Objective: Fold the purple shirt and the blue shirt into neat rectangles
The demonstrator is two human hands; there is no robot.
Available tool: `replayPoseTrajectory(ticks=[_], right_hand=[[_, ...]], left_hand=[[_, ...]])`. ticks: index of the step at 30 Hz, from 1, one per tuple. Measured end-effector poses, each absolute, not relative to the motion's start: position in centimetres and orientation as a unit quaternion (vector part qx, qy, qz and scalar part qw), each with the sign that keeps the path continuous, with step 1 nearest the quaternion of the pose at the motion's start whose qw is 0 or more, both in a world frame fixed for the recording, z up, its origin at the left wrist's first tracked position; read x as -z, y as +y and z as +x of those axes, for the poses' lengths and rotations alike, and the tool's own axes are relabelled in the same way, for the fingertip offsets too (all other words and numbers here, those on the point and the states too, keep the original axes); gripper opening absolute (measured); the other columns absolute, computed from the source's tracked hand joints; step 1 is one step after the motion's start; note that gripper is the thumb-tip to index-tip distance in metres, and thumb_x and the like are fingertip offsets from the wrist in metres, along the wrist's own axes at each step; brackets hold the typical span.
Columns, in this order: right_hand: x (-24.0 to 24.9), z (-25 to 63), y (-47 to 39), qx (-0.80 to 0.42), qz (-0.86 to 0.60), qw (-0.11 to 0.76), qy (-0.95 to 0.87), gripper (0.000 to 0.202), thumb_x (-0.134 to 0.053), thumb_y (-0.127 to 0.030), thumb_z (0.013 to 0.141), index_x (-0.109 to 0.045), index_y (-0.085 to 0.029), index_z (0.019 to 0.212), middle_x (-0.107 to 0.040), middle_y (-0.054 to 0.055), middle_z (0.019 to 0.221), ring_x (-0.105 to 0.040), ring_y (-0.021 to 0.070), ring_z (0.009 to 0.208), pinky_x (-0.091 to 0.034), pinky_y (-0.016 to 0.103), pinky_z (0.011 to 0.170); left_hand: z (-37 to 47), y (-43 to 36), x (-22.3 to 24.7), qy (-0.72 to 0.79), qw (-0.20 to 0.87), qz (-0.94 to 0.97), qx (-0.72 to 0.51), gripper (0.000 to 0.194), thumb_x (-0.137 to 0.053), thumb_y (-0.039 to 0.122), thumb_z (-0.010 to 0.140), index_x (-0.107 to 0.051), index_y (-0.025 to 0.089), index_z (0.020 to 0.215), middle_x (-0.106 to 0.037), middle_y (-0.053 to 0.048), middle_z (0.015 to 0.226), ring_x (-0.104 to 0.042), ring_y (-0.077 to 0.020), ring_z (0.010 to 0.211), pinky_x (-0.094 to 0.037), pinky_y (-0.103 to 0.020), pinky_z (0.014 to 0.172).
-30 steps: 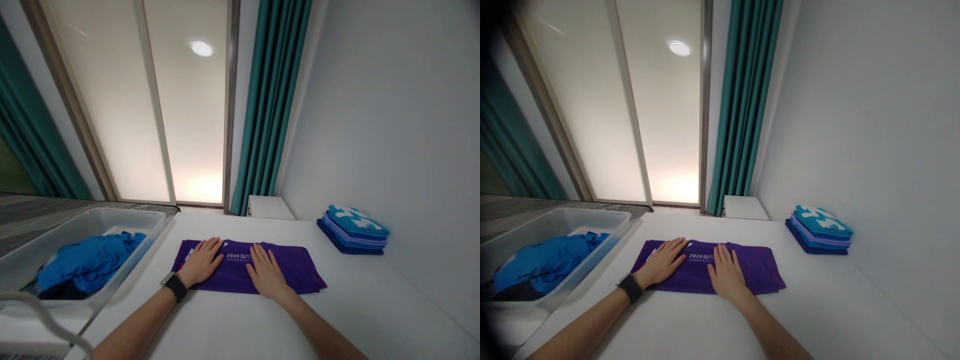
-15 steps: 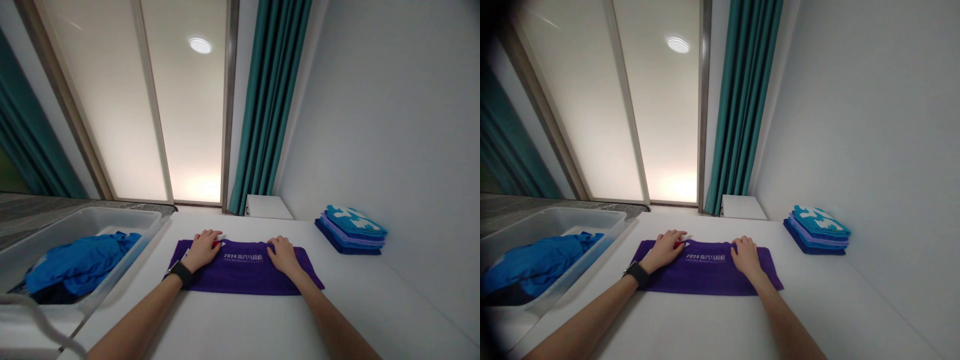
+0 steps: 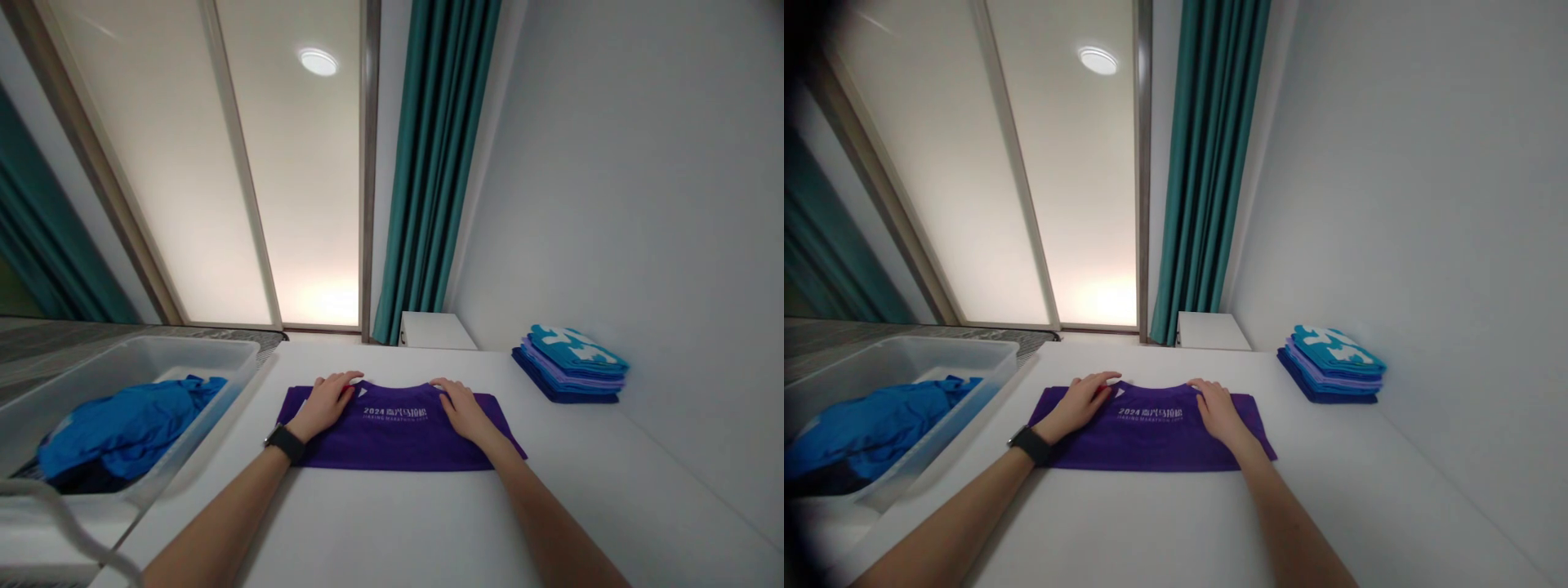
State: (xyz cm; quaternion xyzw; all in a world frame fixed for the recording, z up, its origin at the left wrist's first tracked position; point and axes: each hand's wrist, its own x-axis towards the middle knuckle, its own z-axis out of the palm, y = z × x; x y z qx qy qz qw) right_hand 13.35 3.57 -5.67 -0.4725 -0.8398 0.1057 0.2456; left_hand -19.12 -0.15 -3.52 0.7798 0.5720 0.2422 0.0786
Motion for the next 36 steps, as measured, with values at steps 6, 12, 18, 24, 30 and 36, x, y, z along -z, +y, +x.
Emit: replayPoseTrajectory(ticks=[6,12,18,24,30,36], right_hand=[[5.3,13.9,3.5,-0.145,-0.457,0.270,-0.835,0.032,-0.038,-0.018,0.093,-0.064,-0.021,0.112,-0.066,0.008,0.110,-0.057,0.0222,0.105,-0.041,0.038,0.096],[4.7,14.0,2.9,-0.138,-0.466,0.233,-0.842,0.030,-0.047,-0.020,0.091,-0.064,-0.019,0.116,-0.065,0.010,0.103,-0.058,0.0234,0.100,-0.042,0.038,0.095],[4.6,14.4,2.8,-0.103,-0.473,0.215,-0.848,0.028,-0.046,-0.020,0.092,-0.066,-0.021,0.112,-0.065,0.009,0.100,-0.057,0.0244,0.100,-0.042,0.039,0.093],[5.2,14.9,3.4,-0.114,-0.450,0.226,-0.856,0.021,-0.045,-0.020,0.094,-0.064,-0.022,0.102,-0.065,0.007,0.098,-0.057,0.0227,0.097,-0.043,0.037,0.091],[5.5,14.1,3.5,-0.106,-0.443,0.276,-0.846,0.015,-0.044,-0.019,0.093,-0.057,-0.022,0.086,-0.060,0.006,0.089,-0.055,0.0211,0.089,-0.045,0.036,0.086],[4.5,13.3,2.9,-0.180,-0.417,0.303,-0.838,0.014,-0.047,-0.019,0.091,-0.059,-0.022,0.098,-0.063,0.005,0.098,-0.057,0.0197,0.097,-0.044,0.036,0.092]], left_hand=[[-19.5,-0.6,2.7,0.542,0.149,0.762,-0.321,0.032,-0.040,0.025,0.091,-0.068,0.019,0.103,-0.070,-0.007,0.100,-0.064,-0.0217,0.096,-0.047,-0.036,0.090],[-19.2,-0.9,2.2,0.542,0.169,0.760,-0.316,0.029,-0.050,0.031,0.087,-0.070,0.018,0.102,-0.070,-0.008,0.099,-0.065,-0.0232,0.094,-0.048,-0.036,0.091],[-19.3,-1.1,1.7,0.548,0.150,0.770,-0.292,0.029,-0.047,0.031,0.090,-0.071,0.019,0.098,-0.067,-0.008,0.093,-0.064,-0.0227,0.089,-0.048,-0.035,0.087],[-19.6,-1.0,2.1,0.558,0.131,0.767,-0.288,0.032,-0.040,0.031,0.092,-0.068,0.018,0.088,-0.060,-0.007,0.085,-0.061,-0.0219,0.082,-0.046,-0.034,0.080],[-19.2,-1.1,2.6,0.595,0.104,0.768,-0.214,0.031,-0.034,0.027,0.094,-0.064,0.020,0.088,-0.063,-0.007,0.094,-0.059,-0.0243,0.095,-0.043,-0.039,0.085],[-18.9,-1.2,2.9,0.577,0.091,0.784,-0.210,0.029,-0.043,0.041,0.093,-0.065,0.022,0.092,-0.065,-0.006,0.098,-0.057,-0.0253,0.098,-0.040,-0.042,0.089]])
